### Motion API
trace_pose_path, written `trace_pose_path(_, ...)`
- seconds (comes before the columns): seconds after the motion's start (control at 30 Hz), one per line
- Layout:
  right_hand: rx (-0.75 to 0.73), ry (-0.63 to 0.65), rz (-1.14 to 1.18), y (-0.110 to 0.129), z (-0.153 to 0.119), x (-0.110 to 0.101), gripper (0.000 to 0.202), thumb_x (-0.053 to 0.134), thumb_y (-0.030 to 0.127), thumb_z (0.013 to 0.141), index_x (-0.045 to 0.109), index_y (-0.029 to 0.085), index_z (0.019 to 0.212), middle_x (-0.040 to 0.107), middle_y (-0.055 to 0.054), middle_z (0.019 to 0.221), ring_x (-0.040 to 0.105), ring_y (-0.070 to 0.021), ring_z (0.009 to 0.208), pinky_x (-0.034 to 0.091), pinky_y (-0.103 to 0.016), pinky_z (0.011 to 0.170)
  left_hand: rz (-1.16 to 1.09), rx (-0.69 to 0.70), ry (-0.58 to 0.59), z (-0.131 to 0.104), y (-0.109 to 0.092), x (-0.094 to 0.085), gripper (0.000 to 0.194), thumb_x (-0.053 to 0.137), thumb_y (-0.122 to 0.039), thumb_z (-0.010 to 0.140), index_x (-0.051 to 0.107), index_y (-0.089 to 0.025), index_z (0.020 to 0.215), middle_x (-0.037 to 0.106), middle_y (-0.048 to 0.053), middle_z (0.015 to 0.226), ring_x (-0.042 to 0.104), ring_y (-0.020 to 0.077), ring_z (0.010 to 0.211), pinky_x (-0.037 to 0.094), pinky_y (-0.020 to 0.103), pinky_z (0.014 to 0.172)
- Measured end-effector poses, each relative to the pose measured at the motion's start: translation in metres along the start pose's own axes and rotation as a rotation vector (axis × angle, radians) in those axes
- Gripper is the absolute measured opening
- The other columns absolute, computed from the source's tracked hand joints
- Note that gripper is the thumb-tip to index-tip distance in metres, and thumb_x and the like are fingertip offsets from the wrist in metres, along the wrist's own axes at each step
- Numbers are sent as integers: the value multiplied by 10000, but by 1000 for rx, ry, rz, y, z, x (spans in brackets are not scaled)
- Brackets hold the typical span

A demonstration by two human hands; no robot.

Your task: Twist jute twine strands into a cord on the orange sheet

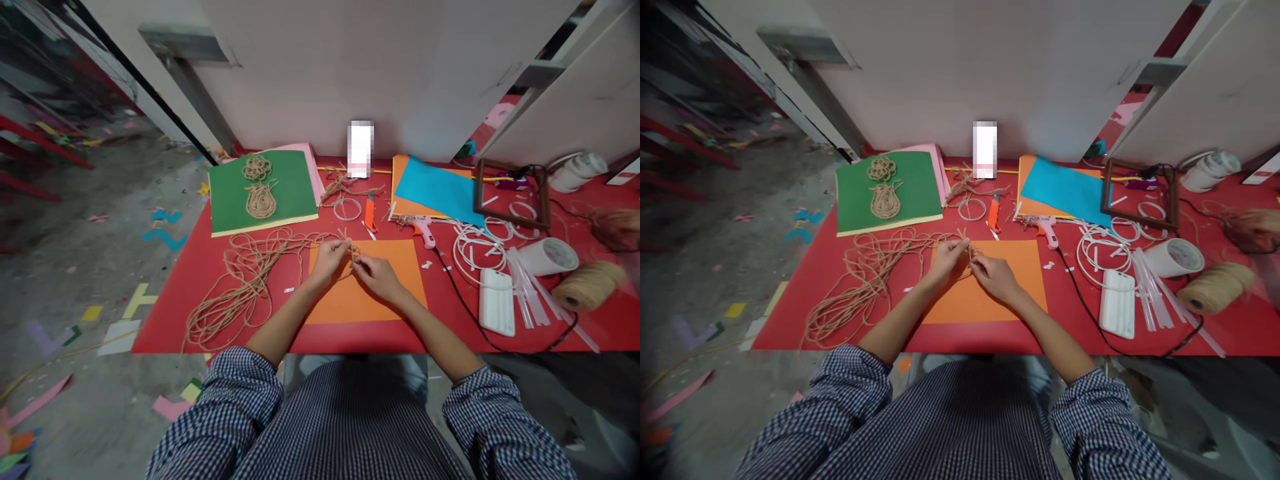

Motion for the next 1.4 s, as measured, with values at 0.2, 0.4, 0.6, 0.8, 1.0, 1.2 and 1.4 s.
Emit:
trace_pose_path(0.2,-96,91,-69,15,-4,14,238,531,356,1053,715,235,965,721,-64,857,595,-202,742,351,-301,708,-419,-173,174,1,-3,4,403,739,-476,935,525,-181,764,158,-134,533,104,33,426,130,191,435)
trace_pose_path(0.4,-24,63,200,16,-4,5,353,535,492,1056,770,234,999,749,-64,909,641,-203,778,456,-316,738,-617,-191,76,7,-13,-14,399,605,-419,1044,428,-210,754,144,-114,532,70,68,436,140,211,419)
trace_pose_path(0.6,218,-174,521,-24,-1,-4,427,554,594,1013,761,228,1091,741,-88,1118,613,-158,662,516,-312,590,-657,-73,-14,10,-25,-32,379,574,-380,1060,410,-217,759,156,-103,537,46,89,466,172,223,439)
trace_pose_path(0.8,171,-420,284,-38,2,-36,250,605,441,985,725,262,1112,664,-107,1268,609,-279,1216,548,-438,1006,-439,-49,-11,3,-27,-20,466,628,-514,1009,404,-215,730,162,-97,585,127,76,472,182,219,460)
trace_pose_path(1.0,92,-279,451,-8,2,-24,318,591,436,1013,615,293,1296,627,-98,1365,632,-250,1205,540,-406,1009,222,157,131,-4,-23,6,513,653,-653,926,558,-189,727,472,-27,644,417,119,609,333,261,598)
trace_pose_path(1.2,232,-230,552,-26,0,-1,494,636,517,974,468,309,1390,647,-61,1236,657,-152,784,550,-313,718,617,299,191,-13,-26,19,404,518,-452,1037,587,-196,731,544,3,645,465,159,627,291,291,653)
trace_pose_path(1.4,347,-92,736,-41,2,13,371,637,578,954,542,267,1133,542,65,672,508,-137,583,402,-245,550,725,329,200,-13,-22,19,371,512,-430,1044,623,-208,769,584,24,663,490,177,617,277,292,655)
Point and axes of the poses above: each hand's wrist, its own z-axis towards the middle knuckle, its own x-axis out of the palm, y = z × x, the point moved 7 cm from there along z, towards the middle knuckle
